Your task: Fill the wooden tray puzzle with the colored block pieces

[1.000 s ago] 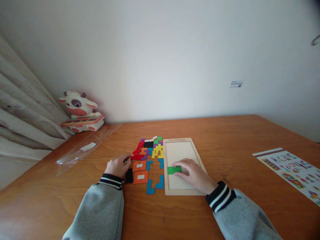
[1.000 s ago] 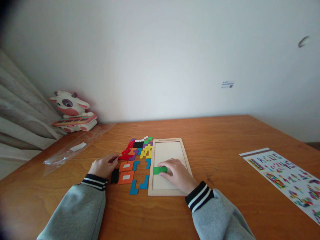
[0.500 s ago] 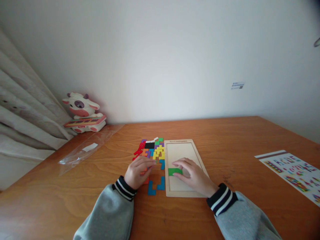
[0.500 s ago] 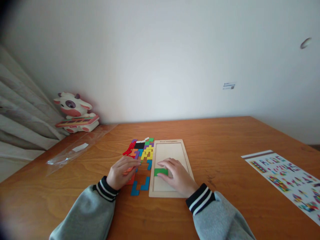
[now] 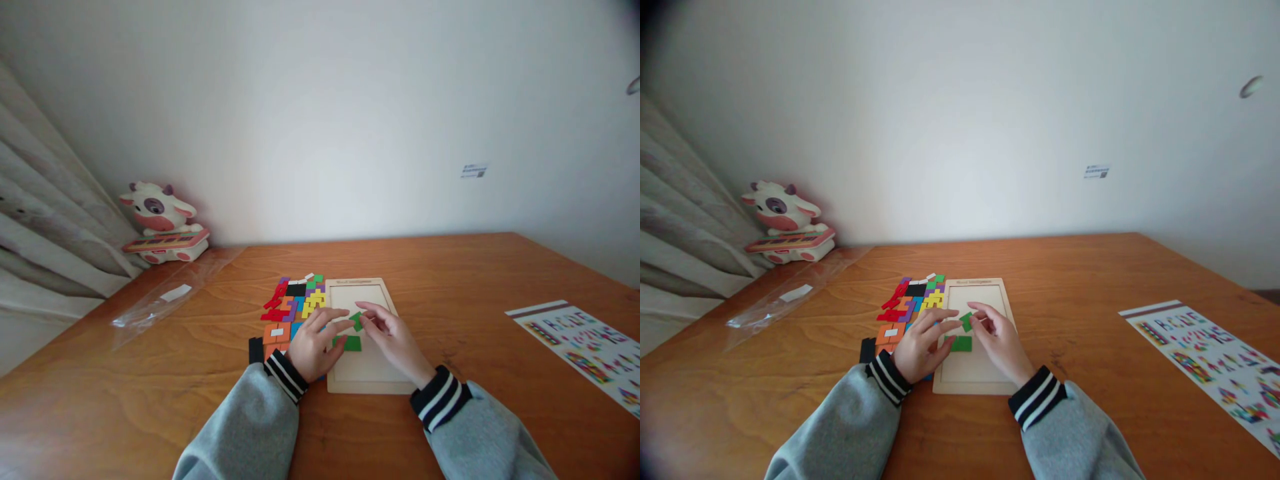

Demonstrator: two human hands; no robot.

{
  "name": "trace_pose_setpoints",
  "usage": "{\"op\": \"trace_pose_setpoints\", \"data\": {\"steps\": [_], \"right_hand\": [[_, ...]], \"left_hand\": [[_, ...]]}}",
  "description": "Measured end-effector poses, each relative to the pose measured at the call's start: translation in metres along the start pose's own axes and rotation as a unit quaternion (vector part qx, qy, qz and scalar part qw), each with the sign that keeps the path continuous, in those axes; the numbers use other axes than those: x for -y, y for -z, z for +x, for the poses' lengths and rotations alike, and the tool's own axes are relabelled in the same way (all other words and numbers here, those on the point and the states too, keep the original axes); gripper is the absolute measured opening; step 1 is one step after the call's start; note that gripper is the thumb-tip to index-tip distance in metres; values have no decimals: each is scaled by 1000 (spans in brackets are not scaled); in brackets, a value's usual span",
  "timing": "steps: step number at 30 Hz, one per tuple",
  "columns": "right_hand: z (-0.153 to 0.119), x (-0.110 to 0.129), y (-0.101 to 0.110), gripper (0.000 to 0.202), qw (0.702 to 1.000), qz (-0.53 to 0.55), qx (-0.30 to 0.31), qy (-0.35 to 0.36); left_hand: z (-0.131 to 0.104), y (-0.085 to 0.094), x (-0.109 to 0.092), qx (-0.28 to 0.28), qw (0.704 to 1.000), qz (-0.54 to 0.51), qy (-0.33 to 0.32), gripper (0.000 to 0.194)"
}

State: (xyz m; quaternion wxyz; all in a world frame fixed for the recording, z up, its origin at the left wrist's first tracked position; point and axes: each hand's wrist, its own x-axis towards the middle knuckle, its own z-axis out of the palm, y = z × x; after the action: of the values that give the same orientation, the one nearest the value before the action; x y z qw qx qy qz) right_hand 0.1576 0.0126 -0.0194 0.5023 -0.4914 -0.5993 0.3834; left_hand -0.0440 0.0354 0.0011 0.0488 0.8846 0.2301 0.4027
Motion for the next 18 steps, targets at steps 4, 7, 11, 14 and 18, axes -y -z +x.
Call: {"op": "trace_pose_setpoints", "data": {"steps": [4, 7, 11, 14, 18], "right_hand": [[0, -5, 2, 34, 997, -71, -26, 26], [0, -9, 1, 25, 993, -109, -25, 29], [2, -11, 0, 20, 989, -148, -7, 29], [3, -12, 0, 18, 982, -181, 6, 46], [4, -17, 1, 18, 974, -214, 27, 74]], "left_hand": [[-6, 3, -2, 79, 996, -24, -32, 32], [-9, 4, -2, 109, 992, -17, -65, 34], [-14, 1, 0, 122, 991, -6, -54, 35], [-16, -1, 0, 141, 989, -3, -45, 33], [-15, 0, -1, 152, 987, -12, -42, 33]]}}
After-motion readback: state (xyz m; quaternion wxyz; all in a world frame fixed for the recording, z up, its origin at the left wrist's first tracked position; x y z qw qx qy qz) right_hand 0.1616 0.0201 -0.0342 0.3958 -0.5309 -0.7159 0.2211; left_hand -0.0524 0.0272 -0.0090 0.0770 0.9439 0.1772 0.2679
